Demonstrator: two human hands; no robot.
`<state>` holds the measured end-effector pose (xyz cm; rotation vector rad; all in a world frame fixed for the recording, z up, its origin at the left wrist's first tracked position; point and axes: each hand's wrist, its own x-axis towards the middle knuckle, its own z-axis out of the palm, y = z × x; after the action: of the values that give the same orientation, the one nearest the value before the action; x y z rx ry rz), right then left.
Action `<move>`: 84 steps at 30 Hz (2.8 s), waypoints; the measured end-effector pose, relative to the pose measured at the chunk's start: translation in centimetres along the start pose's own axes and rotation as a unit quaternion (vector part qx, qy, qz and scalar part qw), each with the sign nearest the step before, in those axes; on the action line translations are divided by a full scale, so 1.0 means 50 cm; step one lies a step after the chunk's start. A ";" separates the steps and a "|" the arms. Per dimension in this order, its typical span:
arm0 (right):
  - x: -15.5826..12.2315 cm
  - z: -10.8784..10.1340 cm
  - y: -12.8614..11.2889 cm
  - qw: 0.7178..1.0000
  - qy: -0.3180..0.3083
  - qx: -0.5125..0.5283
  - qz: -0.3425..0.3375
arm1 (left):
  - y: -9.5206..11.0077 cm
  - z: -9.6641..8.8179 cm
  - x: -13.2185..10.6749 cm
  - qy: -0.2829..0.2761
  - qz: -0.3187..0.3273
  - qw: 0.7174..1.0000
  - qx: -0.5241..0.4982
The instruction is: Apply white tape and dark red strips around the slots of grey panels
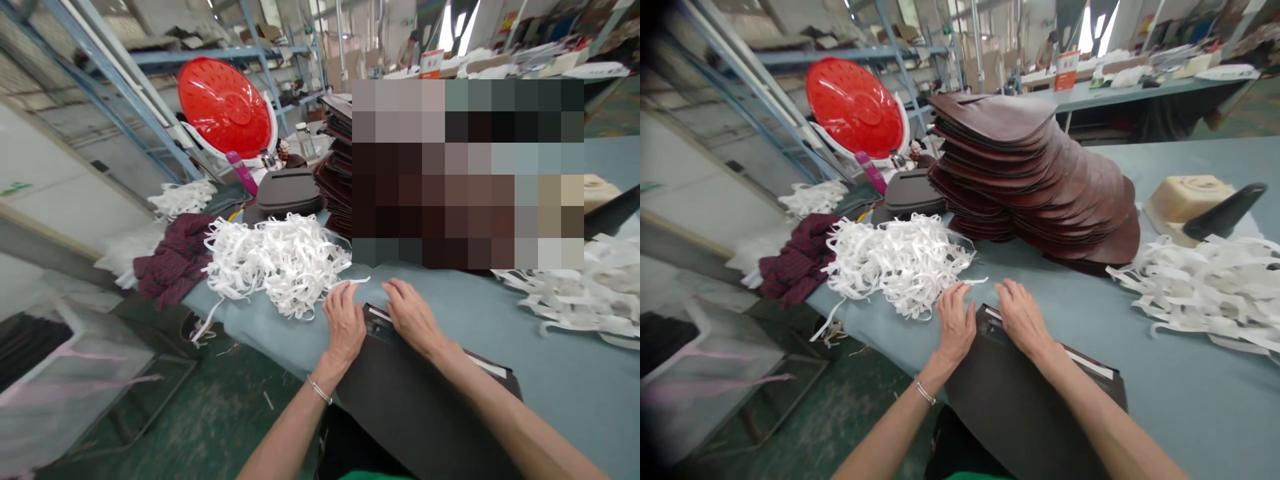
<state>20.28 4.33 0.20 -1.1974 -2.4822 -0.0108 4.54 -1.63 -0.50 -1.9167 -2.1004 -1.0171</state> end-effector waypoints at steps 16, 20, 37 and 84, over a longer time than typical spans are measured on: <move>-0.124 -0.061 0.076 0.965 -0.197 0.027 0.170 | -0.102 -0.034 0.109 -0.019 0.001 0.995 0.100; -0.164 -0.076 0.050 0.951 -0.203 0.090 0.215 | 0.034 -0.030 0.056 -0.096 0.091 0.989 -0.061; -0.326 -0.093 0.027 0.881 -0.148 0.249 0.374 | 0.046 -0.034 -0.053 -0.415 -0.078 0.872 -0.246; -0.303 -0.076 0.040 0.851 -0.123 0.214 0.465 | 0.040 0.019 -0.048 -0.314 -0.128 0.939 -0.055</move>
<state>31.58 -6.46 -1.78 -2.1091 -1.6627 0.9402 7.15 -3.17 -1.69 -2.2937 -2.7377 -0.6084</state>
